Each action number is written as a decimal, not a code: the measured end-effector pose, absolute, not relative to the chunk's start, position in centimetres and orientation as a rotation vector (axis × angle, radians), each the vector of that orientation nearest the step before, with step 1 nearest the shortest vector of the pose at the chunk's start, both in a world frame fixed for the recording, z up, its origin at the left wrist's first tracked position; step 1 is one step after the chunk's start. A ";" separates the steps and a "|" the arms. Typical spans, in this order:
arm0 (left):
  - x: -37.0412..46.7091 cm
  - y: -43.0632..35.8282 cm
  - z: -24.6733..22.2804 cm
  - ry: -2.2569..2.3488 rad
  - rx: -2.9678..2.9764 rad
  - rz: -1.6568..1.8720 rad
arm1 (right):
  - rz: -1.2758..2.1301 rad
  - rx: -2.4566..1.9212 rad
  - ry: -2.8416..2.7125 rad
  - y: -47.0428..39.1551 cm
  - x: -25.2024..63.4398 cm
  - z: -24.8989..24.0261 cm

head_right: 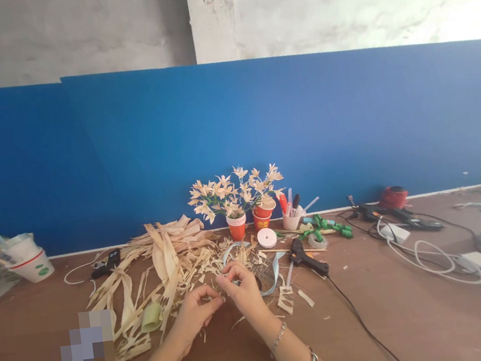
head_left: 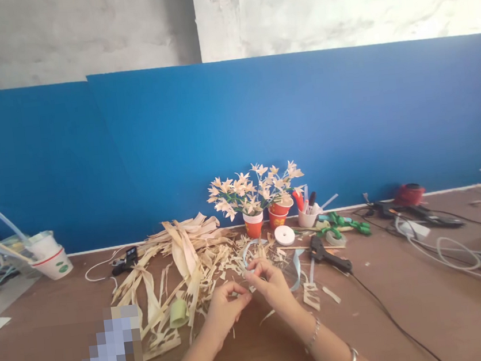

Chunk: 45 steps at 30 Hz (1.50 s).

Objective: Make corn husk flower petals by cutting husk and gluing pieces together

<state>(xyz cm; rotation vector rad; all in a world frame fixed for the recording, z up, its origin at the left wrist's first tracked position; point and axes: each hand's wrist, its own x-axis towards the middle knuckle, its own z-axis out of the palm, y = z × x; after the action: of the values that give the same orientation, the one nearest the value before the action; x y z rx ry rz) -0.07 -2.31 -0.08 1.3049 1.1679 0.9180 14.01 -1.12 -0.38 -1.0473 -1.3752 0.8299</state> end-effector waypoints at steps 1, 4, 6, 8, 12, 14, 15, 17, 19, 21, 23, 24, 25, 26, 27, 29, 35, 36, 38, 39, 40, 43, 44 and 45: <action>-0.1 -2.4 0.0 1.171 1.289 0.926 | 0.814 -1.050 -1.413 -1.1 14.1 -0.2; -0.2 -2.4 0.3 1.185 1.227 0.955 | 0.701 -1.138 -1.527 -0.4 15.6 0.9; -0.3 -2.4 0.5 1.173 1.193 0.978 | 0.508 -1.353 -1.579 0.2 18.0 1.9; -0.4 -2.4 0.6 1.134 1.161 1.006 | 0.262 -1.755 -1.625 0.6 21.4 2.8; -0.6 -2.3 0.7 1.066 1.073 1.002 | 0.014 -2.446 -1.462 0.7 27.6 2.7; -0.6 -2.2 0.6 1.049 1.040 0.989 | -0.054 -2.630 -1.493 0.5 29.3 1.8; -0.7 -2.1 0.5 1.044 1.028 0.990 | -0.060 -2.645 -1.524 0.5 29.8 1.4; -0.7 -2.0 0.4 1.038 1.010 0.998 | -0.056 -2.616 -1.594 0.4 30.3 0.7; -0.7 -2.0 0.3 1.035 0.996 1.007 | -0.054 -2.581 -1.638 0.4 30.7 0.4; -0.8 -1.9 0.2 1.028 0.987 1.012 | -0.065 -2.566 -1.630 0.3 31.2 0.4; -0.8 -1.8 0.1 1.020 0.981 1.012 | -0.081 -2.530 -1.542 0.1 31.8 0.5; -0.8 -1.8 0.1 1.018 0.980 1.013 | -0.076 -2.492 -1.472 0.1 32.0 0.7; -0.8 -1.7 0.1 1.021 0.981 1.018 | -0.057 -2.431 -1.399 0.0 32.1 0.9; -0.8 -1.7 0.1 1.029 0.984 1.027 | -0.010 -2.338 -1.341 0.0 31.9 1.1; -0.8 -1.7 0.2 1.044 0.989 1.042 | 0.059 -2.214 -1.305 0.0 31.5 1.4; -0.8 -1.7 0.4 1.089 1.003 1.077 | 0.255 -1.891 -1.298 0.0 29.6 2.1; -1.0 -1.4 0.5 1.277 1.084 1.197 | 0.791 -1.305 -1.514 -0.6 20.1 2.6; -1.1 -1.3 0.4 1.301 1.100 1.217 | 0.841 -1.235 -1.584 -0.8 18.9 2.3; -1.2 -1.1 0.0 1.328 1.124 1.248 | 0.805 -1.161 -1.692 -1.2 17.1 1.5; -1.3 -0.9 -0.3 1.333 1.131 1.257 | 0.753 -1.133 -1.737 -1.4 16.6 1.1; -1.4 -0.8 -0.5 1.337 1.135 1.262 | 0.691 -1.115 -1.765 -1.6 16.4 0.7; -1.3 -0.7 -0.8 1.336 1.130 1.275 | 0.572 -1.077 -1.823 -1.9 16.3 -0.1; -1.2 -0.8 -0.8 1.333 1.122 1.275 | 0.563 -1.076 -1.837 -2.0 16.4 -0.2; -1.2 -0.8 -0.7 1.331 1.112 1.274 | 0.564 -1.079 -1.853 -2.0 16.5 -0.4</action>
<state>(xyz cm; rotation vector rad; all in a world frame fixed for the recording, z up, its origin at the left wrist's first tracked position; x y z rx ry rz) -1.16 -0.81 -0.69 1.1115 1.3308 1.2737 16.47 -2.03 -0.35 -1.0788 -1.8528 0.5637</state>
